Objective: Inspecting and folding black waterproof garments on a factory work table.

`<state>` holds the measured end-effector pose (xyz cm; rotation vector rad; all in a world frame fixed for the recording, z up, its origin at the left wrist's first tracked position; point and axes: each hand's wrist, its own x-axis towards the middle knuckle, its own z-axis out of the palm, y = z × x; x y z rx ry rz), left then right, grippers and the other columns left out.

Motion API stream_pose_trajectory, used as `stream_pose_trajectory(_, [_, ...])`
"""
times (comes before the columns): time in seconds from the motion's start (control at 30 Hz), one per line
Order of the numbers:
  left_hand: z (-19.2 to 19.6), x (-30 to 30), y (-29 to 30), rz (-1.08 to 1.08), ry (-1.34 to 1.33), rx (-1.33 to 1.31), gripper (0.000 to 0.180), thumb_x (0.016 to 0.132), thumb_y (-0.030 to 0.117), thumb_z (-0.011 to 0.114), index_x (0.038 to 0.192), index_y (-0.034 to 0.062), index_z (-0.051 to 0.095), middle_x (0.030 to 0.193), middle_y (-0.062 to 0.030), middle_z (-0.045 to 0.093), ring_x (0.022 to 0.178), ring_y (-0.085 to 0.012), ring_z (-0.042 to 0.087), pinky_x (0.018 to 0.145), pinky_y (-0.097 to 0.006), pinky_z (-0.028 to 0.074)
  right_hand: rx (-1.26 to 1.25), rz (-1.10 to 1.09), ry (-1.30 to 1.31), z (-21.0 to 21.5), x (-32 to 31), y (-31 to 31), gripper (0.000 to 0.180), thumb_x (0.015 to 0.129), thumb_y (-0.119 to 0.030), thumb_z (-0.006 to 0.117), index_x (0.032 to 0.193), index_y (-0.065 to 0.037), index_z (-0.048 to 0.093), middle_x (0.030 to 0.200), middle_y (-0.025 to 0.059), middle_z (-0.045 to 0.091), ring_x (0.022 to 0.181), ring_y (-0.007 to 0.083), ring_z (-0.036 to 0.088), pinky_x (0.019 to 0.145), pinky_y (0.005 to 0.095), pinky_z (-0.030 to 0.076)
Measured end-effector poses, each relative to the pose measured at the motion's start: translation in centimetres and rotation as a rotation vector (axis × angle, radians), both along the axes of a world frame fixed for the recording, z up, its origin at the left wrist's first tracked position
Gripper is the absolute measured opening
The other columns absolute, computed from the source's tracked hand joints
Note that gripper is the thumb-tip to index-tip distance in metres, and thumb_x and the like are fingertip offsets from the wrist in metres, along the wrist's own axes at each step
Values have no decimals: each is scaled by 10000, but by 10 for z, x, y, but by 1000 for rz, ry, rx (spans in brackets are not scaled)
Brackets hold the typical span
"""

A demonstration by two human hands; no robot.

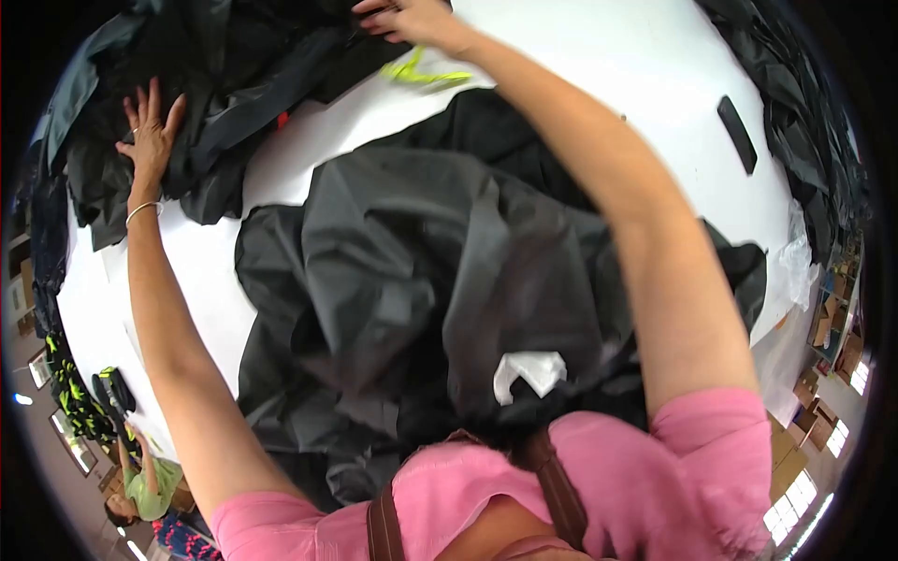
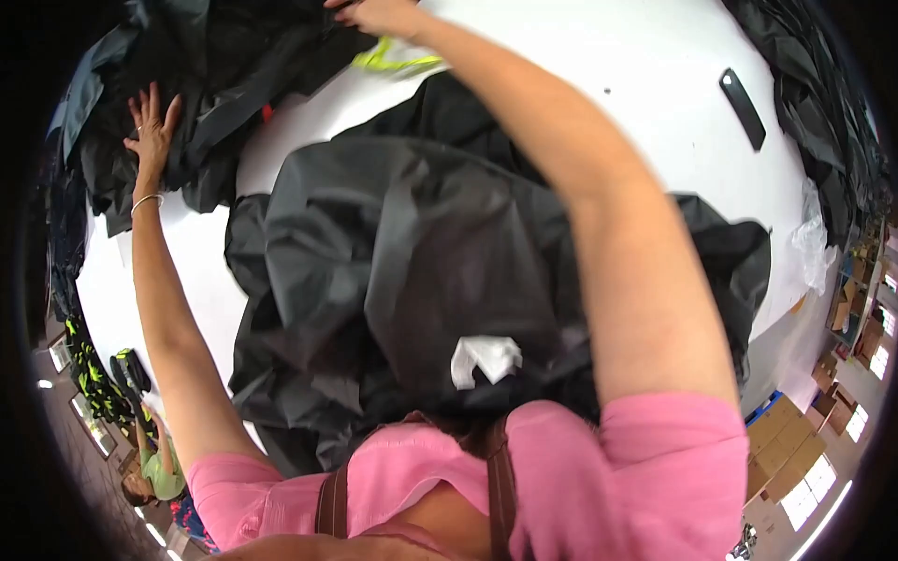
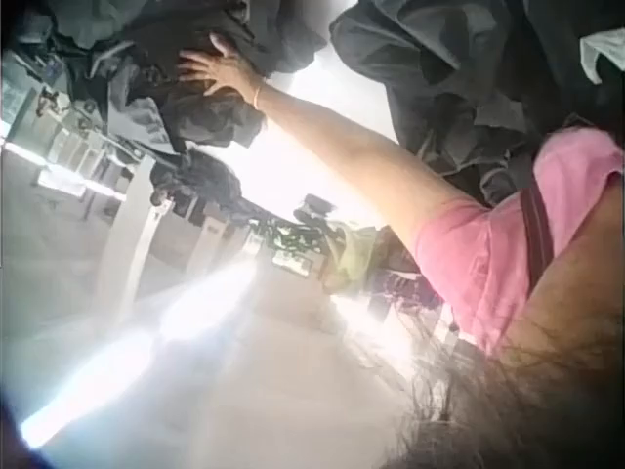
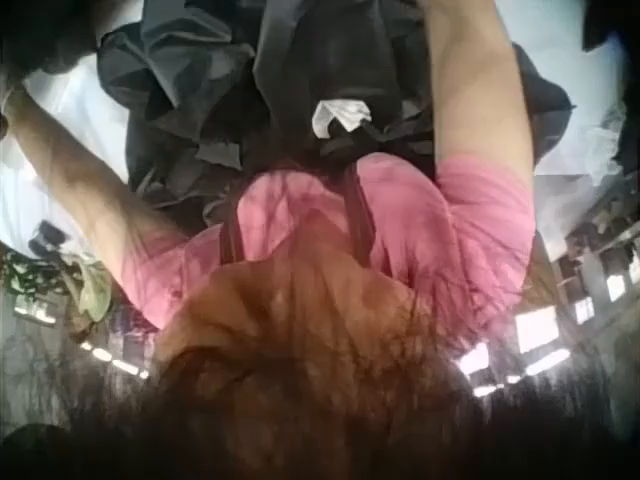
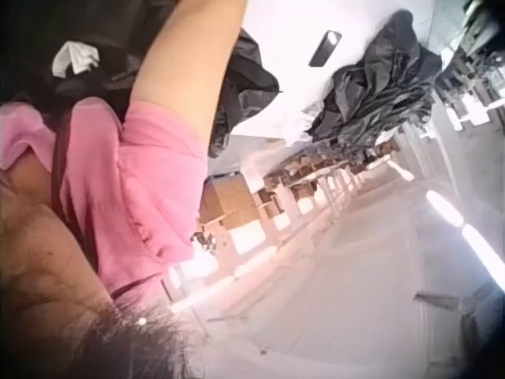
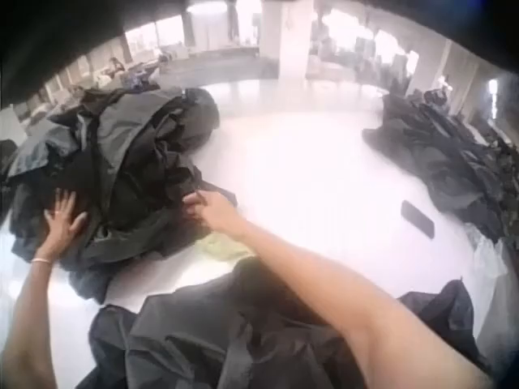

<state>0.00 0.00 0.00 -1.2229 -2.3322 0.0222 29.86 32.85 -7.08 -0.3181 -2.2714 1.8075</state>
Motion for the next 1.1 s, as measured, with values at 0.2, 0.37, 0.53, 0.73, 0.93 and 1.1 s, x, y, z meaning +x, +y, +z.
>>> stream_pose_trajectory(0.2, [63,169,-30,-245,-616,201,495,876,356,607,1326,181,497,1446,-154,368,1353,-310,325,1078,-396,278,234,-2,-366,161,221,-25,441,923,-326,532,1305,-106,527,1121,62,650,914,130,601,879,255,438])
stream_pose_trajectory(0.37, [77,338,-95,-446,-1536,202,450,923,281,544,1288,22,497,1397,-137,438,1313,-255,392,1071,-328,295,197,125,-419,156,337,-97,610,792,-344,701,1319,-98,517,1128,106,645,1042,193,594,919,315,423])
stream_pose_trajectory(0.53, [62,375,-101,-114,-1755,138,433,987,294,437,1269,-28,501,1255,-92,563,1169,-185,491,994,-266,353,546,64,-469,130,373,-130,458,723,-302,730,1076,-28,628,926,140,649,877,242,621,814,309,458])
stream_pose_trajectory(0.73, [63,412,-132,-185,-1417,280,525,996,404,383,1259,-37,496,1213,-120,593,1140,-209,526,979,-271,366,354,-339,-393,176,398,-119,291,748,-275,724,801,-14,607,661,15,543,623,107,491,600,255,396])
stream_pose_trajectory(0.93, [85,488,-124,-118,-728,665,271,800,18,580,1070,20,603,1030,-151,553,988,-321,543,887,-366,432,-71,-391,-407,213,421,-121,251,848,-339,664,775,-126,554,608,-105,383,491,7,285,445,201,197])
stream_pose_trajectory(1.1, [98,553,-74,-89,-1118,681,313,863,285,638,960,-12,632,816,-112,644,692,-185,617,641,-282,482,-84,-396,-375,223,417,-128,254,842,-342,667,750,-120,583,622,-95,394,534,16,285,460,215,187])
